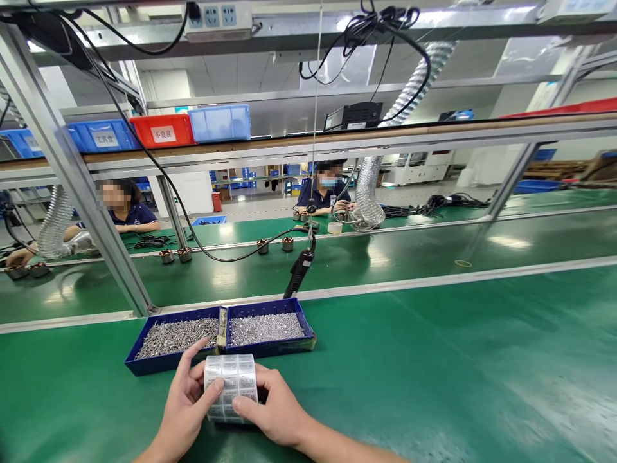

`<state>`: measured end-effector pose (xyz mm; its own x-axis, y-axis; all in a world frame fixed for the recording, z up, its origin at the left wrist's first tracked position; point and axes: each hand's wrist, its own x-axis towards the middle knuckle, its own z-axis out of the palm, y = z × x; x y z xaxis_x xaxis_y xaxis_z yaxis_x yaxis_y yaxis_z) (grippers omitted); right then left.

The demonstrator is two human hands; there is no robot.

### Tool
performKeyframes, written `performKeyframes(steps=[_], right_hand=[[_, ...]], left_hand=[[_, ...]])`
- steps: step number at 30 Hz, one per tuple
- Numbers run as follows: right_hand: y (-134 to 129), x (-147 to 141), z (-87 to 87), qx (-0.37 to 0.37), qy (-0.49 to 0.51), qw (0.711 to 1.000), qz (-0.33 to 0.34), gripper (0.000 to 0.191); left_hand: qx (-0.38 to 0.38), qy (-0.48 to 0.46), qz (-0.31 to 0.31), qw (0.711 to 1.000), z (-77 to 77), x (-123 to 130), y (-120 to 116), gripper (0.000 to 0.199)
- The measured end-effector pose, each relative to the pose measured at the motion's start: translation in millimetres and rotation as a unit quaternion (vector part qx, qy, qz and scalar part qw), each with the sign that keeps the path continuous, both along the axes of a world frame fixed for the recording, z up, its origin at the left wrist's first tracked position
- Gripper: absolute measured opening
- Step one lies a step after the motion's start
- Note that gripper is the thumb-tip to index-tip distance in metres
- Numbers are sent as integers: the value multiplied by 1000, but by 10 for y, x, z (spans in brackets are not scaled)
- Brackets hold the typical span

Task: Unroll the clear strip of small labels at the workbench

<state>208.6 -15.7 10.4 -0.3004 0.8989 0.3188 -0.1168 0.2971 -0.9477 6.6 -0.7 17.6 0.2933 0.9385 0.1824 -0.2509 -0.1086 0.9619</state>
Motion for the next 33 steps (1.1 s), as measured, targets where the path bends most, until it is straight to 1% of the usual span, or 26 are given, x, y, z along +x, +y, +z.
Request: performKeyframes(steps=[2,4,7,10,14,16,18,21,26,28,30,33], right_hand=[[14,13,-12,-1,2,1000,-14,36],[38,33,-28,-16,15,1000,-22,39],[67,55,-51,-38,36,998,-22,45],[73,49,-60,-50,53,997,-14,45],[51,13,-36,-56,72,995,47,47],[32,-4,-23,-62,61,994,58,49],[18,-14,-19,-55,37,997,43,44],[20,-8,-29,-29,9,1000,5,37],[69,38,-64,-59,44,997,-24,44],[76,50,-70,-64,54,996,-29,45],[67,48,-66,-65,64,996,-17,45],[31,22,-38,-67,81,994,33,47]], left_hand=[[3,13,-23,1000,2,4,-24,90],[6,27,-47,999,6,12,-55,94],[7,43,-57,997,22,25,-94,96],[5,52,-43,998,40,29,-98,92],[-3,32,-9,999,27,23,-57,88],[-3,18,7,1000,19,23,-42,88],[-5,9,12,1000,28,26,-43,88],[-16,10,-5,1000,67,34,-71,91],[-16,28,-58,998,97,41,-129,96],[-17,33,-62,997,95,49,-140,96],[-21,30,-49,998,100,60,-142,95],[-27,12,-3,1000,125,78,-137,92]])
